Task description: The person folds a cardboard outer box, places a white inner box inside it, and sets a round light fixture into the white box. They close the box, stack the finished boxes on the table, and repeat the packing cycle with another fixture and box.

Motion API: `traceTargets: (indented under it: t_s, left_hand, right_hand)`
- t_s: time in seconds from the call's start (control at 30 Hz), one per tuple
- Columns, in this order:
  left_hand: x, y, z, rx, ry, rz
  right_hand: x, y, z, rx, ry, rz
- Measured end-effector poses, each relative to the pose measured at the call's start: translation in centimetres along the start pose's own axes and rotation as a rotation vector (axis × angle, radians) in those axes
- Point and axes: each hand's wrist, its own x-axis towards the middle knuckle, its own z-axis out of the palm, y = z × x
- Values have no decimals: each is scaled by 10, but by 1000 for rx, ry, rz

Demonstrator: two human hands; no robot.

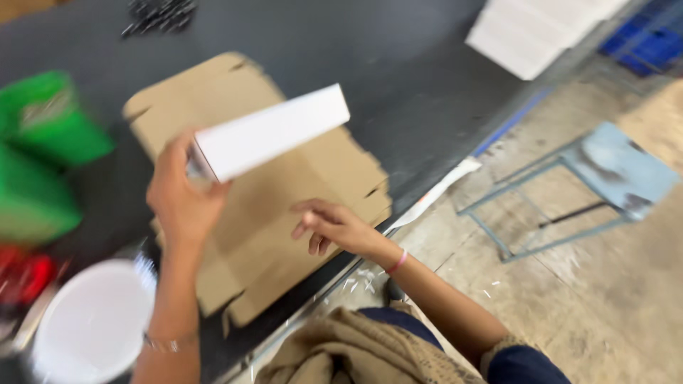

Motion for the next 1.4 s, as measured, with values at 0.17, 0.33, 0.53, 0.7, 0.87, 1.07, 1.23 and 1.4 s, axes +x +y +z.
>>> traceTargets:
  t_s: [0.17,0.33,0.53,0.7,0.87,1.07,1.23,1.4]
  left_hand:
    - [8,94,93,108,85,419]
    - [81,169,220,-49,204,676]
    - [204,287,411,-229,296,864]
    - [299,368,552,-196,266,865]
    - [321,393,644,-181,-172,804]
    - [345,377,679,-254,-379,838]
    - [366,382,697,-254,-425,833]
    - [372,389,712,-246,-360,816]
  right_hand:
    - [-51,-4,-103,243,393,-62]
    - [-112,23,-211,130,385,33]
    - [-196,52,-315,152,480,195]
    - [-258,79,-402,125,666,182]
    - [-306,156,-472,197,886,262]
    - [-338,266,-510,413,935,331]
    - [-329,297,-535,419,869,382]
    - [-321,287,-551,380,839,366]
